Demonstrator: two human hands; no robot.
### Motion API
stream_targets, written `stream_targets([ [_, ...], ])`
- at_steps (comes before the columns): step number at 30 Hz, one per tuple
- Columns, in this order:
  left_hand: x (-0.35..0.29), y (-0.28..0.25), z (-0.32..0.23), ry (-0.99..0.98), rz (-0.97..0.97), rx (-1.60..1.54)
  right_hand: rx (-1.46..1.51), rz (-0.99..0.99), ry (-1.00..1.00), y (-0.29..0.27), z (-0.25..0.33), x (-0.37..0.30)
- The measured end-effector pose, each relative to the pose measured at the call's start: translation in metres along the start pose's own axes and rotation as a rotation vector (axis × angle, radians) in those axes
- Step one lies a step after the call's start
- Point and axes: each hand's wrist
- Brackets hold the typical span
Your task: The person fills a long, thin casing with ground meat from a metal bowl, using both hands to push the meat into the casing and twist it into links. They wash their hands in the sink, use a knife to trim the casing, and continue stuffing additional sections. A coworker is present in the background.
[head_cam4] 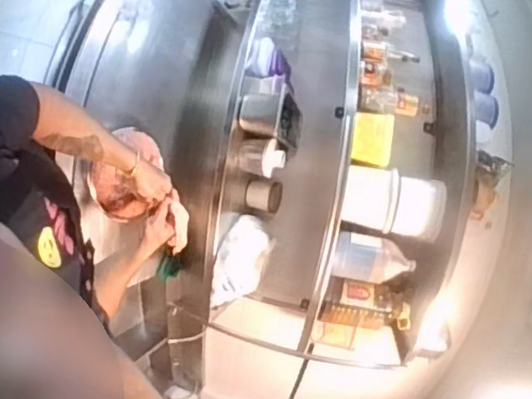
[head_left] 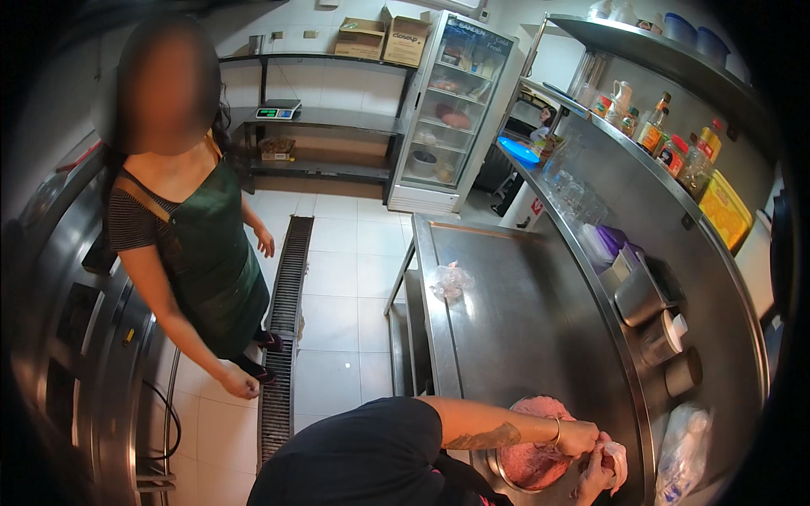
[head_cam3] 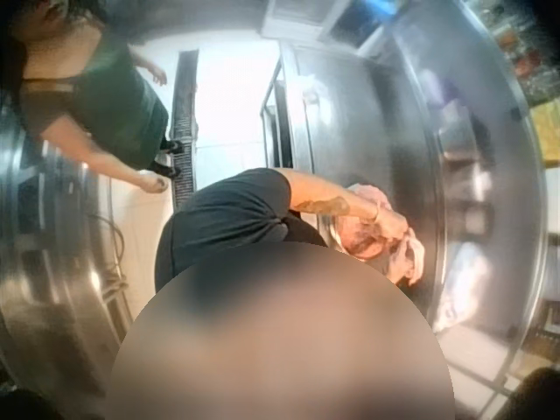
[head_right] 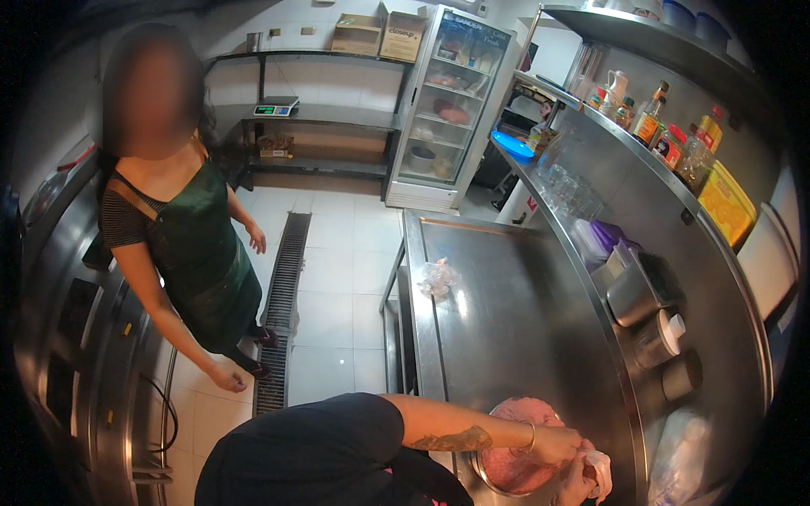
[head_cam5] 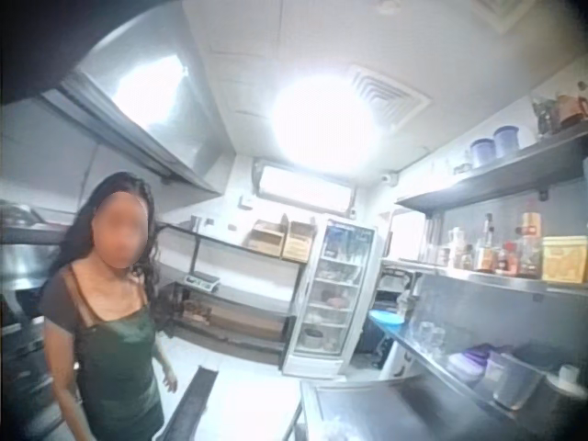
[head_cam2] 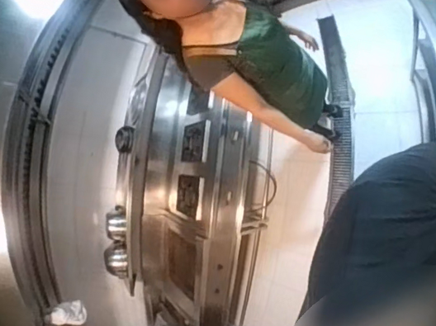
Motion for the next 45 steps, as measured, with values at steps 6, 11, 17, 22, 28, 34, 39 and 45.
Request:
stream_targets([
  [6,-0.024,-0.001,-0.036,-0.007,-0.091,0.204,0.047,0.05,-0.024,0.006,0.017,-0.001],
  [11,-0.031,0.007,-0.032,-0.001,-0.046,0.249,0.102,0.073,-0.001,-0.002,-0.004,0.005],
  [17,-0.03,0.005,-0.024,0.011,-0.168,0.252,0.081,-0.009,-0.011,0.014,0.001,0.001],
  [22,-0.008,-0.004,-0.009,-0.183,0.076,-0.192,0.112,0.025,0.011,-0.003,-0.014,0.008],
  [28,-0.007,-0.013,-0.01,-0.193,0.088,-0.197,-0.021,0.094,0.027,0.0,0.016,0.011],
  [34,-0.029,0.009,-0.044,0.047,-0.091,0.216,-0.035,0.151,0.019,0.01,0.048,0.0],
  [39,-0.015,0.008,-0.028,0.01,-0.055,0.171,-0.107,0.171,0.031,-0.002,0.037,0.009],
  [45,0.011,0.009,0.024,-0.037,-0.059,-0.166,-0.14,0.131,-0.163,0.004,0.036,0.013],
])
Point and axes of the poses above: each hand's wrist, its own x-axis towards the middle knuckle, its own y-axis out of the palm, z = x × y, and after that the axes turned 7 degrees about -x, right-handed
